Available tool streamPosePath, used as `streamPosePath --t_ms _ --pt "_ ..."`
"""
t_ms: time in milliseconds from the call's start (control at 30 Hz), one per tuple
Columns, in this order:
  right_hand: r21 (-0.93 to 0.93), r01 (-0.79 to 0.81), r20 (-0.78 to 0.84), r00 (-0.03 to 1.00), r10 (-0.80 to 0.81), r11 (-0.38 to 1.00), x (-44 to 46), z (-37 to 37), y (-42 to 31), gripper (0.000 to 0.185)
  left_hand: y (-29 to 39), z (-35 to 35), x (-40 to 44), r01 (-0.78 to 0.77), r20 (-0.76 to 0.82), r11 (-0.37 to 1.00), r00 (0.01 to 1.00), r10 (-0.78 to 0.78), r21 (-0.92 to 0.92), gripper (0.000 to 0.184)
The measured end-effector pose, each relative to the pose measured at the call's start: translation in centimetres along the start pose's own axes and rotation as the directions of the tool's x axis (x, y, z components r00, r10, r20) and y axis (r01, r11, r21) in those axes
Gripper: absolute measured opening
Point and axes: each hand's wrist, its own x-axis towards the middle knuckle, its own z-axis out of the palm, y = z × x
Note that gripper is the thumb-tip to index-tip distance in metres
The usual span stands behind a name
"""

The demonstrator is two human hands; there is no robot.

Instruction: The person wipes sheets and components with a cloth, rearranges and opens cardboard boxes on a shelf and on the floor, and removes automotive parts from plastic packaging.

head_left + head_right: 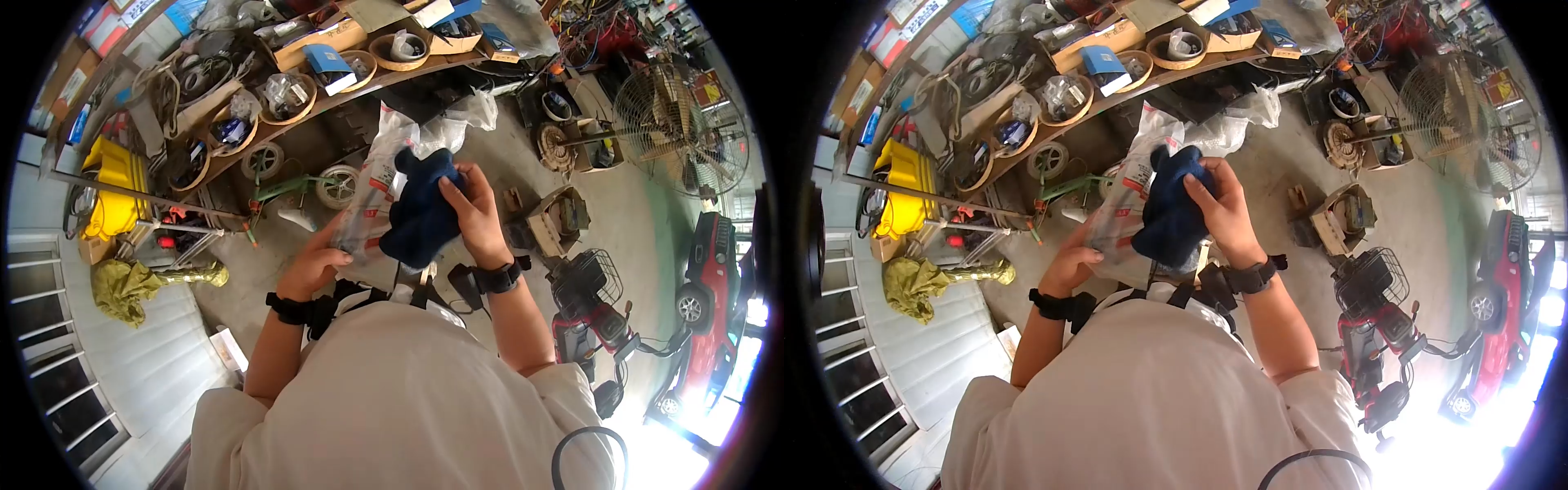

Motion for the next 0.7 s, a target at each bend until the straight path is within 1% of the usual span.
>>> streamPosePath --t_ms 33,67,100,133,167,267,300,333,400,433,467,500,533,567,600,633,667,700 --pt "-0.137 0.105 -0.024 0.994 -0.109 0.985 0.2 0.1 0.3 0.027 -0.1 0.2 0.0 -0.014 -0.013 0.999 1.0 0.015 0.035 0.086" --pt "-0.331 0.149 -0.041 0.984 -0.172 0.932 0.0 -0.1 0.2 0.026 -0.3 0.3 -0.1 -0.03 -0.017 0.998 0.999 0.031 0.054 0.085" --pt "-0.512 0.179 -0.048 0.971 -0.236 0.84 -0.4 0.1 -0.8 0.024 -0.6 0.5 -0.2 -0.042 -0.021 0.996 0.999 0.044 0.073 0.083" --pt "-0.674 0.195 -0.044 0.953 -0.301 0.713 -0.7 0.3 -1.8 0.022 -0.8 0.6 -0.1 -0.053 -0.022 0.994 0.998 0.055 0.092 0.082" --pt "-0.711 0.252 -0.048 0.914 -0.403 0.657 -0.8 0.5 -2.6 0.02 -0.9 0.8 0.0 -0.062 -0.043 0.996 0.997 0.065 0.065 0.079" --pt "-0.452 0.279 -0.213 0.888 -0.406 0.847 0.2 -0.4 -3.9 0.021 -0.8 1.9 0.1 -0.085 -0.115 0.996 0.99 0.084 -0.01 0.073" --pt "-0.366 0.194 -0.229 0.929 -0.29 0.91 -0.3 -0.4 -5.7 0.024 -0.3 2.6 0.1 -0.09 -0.141 0.996 0.986 0.085 -0.029 0.07" --pt "-0.329 0.219 -0.205 0.933 -0.296 0.919 -0.8 0.4 -7.0 0.024 0.0 2.9 0.2 -0.096 -0.166 0.994 0.982 0.087 -0.048 0.068" --pt "-0.195 0.353 -0.103 0.921 -0.377 0.915 -2.5 2.6 -7.9 0.027 0.1 3.0 0.4 -0.094 -0.157 0.995 0.984 0.089 -0.024 0.065" --pt "-0.319 0.471 0.063 0.876 -0.478 0.822 -3.4 3.0 -7.6 0.031 0.1 2.9 0.5 -0.092 -0.15 0.996 0.985 0.09 -0.01 0.064" --pt "-0.414 0.588 0.236 0.807 -0.541 0.695 -3.8 3.4 -7.0 0.034 -0.3 2.6 0.4 -0.102 -0.133 0.985 0.984 0.121 0.139 0.062" --pt "-0.4 0.679 0.416 0.733 -0.539 0.616 -3.7 4.2 -6.3 0.037 -1.2 1.9 -0.1 -0.112 -0.111 0.952 0.983 0.149 0.285 0.061" --pt "-0.364 0.762 0.579 0.636 -0.51 0.536 -3.5 5.1 -5.3 0.039 -1.5 1.3 -0.5 -0.138 -0.052 0.872 0.982 0.184 0.47 0.06" --pt "-0.428 0.793 0.676 0.599 -0.43 0.433 -3.5 5.8 -3.8 0.039 -1.8 0.8 -0.9 -0.171 0.007 0.749 0.976 0.218 0.64 0.059" --pt "-0.474 0.82 0.755 0.566 -0.331 0.322 -3.6 6.4 -1.9 0.04 -2.1 0.2 -1.3 -0.208 0.066 0.6 0.966 0.25 0.773 0.057" --pt "-0.49 0.783 0.706 0.614 -0.354 0.382 -3.8 6.9 -0.2 0.037 -2.0 -0.2 -1.4 -0.242 0.138 0.561 0.965 0.222 0.792 0.058" --pt "-0.477 0.785 0.712 0.609 -0.349 0.395 -3.8 6.7 0.5 0.037 -1.9 -0.4 -1.5 -0.278 0.207 0.522 0.96 0.191 0.806 0.058" --pt "-0.462 0.789 0.721 0.6 -0.346 0.405 -3.6 6.6 0.9 0.037 -1.8 -0.4 -1.3 -0.335 0.24 0.516 0.94 0.244 0.788 0.058"
